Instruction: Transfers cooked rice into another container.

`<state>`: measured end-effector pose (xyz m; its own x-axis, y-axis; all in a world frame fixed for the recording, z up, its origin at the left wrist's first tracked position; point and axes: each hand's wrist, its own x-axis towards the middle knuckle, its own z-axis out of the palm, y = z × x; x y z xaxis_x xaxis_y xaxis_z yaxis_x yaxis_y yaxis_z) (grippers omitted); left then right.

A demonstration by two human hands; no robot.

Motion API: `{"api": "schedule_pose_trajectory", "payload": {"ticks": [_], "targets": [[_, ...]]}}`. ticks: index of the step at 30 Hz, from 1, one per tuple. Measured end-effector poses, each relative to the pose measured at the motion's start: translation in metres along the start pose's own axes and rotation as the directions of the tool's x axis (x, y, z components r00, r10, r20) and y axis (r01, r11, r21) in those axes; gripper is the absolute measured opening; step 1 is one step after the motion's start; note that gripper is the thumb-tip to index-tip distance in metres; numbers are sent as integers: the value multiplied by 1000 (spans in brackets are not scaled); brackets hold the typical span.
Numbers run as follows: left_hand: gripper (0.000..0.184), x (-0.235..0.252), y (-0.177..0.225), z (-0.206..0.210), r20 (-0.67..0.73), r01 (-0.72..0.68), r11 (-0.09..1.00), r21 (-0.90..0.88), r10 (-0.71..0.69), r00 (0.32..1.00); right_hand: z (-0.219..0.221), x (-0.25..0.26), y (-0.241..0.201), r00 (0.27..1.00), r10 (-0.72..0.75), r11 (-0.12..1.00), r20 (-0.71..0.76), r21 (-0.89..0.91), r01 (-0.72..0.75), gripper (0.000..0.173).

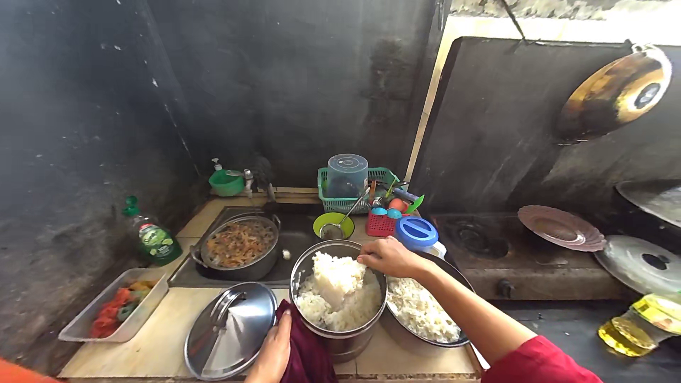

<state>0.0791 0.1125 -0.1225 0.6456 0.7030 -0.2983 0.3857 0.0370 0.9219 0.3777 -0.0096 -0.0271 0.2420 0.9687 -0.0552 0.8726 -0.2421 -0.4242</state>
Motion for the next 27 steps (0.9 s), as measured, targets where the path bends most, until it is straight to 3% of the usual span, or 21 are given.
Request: {"api": "schedule_pose_trajectory", "payload": {"ticks": [6,12,16,21,24,27], "targets": [[63,3,-3,-1,-2,-12,1000,27,12,1000,0,-3,3,999,17,992,-42,122,-11,35],[63,2,-2,1,-15,-11,1000,25,12,1000,-5,-10,2,983,179,969,-48,181,-167,39],[62,1,-2,1,-13,-14,1000,20,15,1000,-12,-23,5,969,239,902,-69,384,-195,38],[63,-2,-2,1,-23,-4,1000,21,4,1000,-40,-77,2,921,328,792,-208,593,-148,31],[62,-3,-1,0,-12,-14,1000,7,14,1000,-57,-122,15,881,333,832,-337,545,-106,25],[62,-2,-2,-1,-12,-18,1000,-1,18,1000,-46,-163,32,773,301,950,-558,242,-196,21]]}}
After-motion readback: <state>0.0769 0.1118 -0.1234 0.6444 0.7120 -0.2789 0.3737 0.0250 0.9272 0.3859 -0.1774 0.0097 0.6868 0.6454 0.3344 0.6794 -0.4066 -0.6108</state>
